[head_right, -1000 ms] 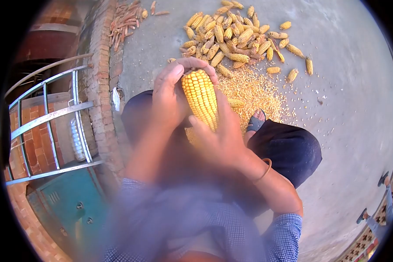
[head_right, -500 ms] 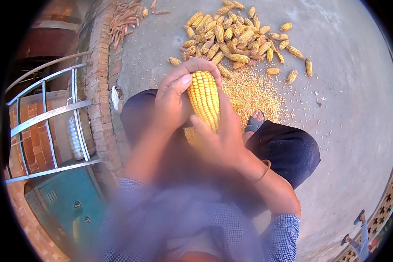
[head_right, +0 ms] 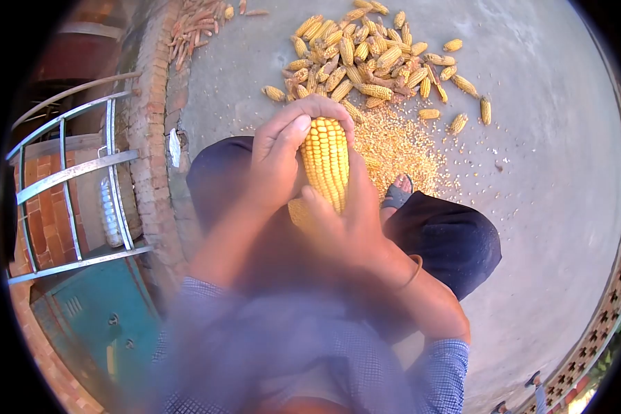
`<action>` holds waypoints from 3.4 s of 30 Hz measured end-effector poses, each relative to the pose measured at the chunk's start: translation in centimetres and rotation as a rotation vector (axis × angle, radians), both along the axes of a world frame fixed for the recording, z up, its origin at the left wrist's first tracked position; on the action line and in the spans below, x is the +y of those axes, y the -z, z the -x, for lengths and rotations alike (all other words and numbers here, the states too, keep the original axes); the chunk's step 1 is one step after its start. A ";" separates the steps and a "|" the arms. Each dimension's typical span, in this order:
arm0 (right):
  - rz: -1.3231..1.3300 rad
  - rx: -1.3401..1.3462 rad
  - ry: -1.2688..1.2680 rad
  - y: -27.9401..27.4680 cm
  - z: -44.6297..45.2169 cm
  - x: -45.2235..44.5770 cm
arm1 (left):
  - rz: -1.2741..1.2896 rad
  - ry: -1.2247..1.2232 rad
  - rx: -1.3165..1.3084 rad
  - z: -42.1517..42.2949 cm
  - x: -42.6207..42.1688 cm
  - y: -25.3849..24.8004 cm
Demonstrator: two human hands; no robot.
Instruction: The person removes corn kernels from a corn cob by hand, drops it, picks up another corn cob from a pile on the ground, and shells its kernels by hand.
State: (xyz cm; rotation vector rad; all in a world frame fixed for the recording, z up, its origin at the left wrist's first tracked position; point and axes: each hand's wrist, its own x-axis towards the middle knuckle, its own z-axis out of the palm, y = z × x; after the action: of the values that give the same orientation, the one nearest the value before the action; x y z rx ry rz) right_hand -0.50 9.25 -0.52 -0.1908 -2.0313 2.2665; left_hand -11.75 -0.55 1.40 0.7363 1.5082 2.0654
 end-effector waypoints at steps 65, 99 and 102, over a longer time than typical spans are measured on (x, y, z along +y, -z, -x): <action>0.394 -0.095 -0.280 0.2 0.3 5.3 | 0.161 0.095 0.416 -1.3 -2.0 -3.0; 0.052 -0.050 -0.086 -1.3 -0.1 3.0 | 0.038 0.134 0.058 -1.0 -0.8 -0.5; 0.021 -0.057 -0.068 -1.1 0.0 2.8 | 0.056 0.124 0.045 -0.9 -0.7 -0.6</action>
State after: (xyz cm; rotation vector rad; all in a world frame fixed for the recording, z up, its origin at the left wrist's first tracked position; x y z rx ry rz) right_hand -0.50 12.04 0.59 -0.1935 -2.0734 2.3492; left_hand -10.81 -1.25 1.97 0.8386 1.4996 1.9193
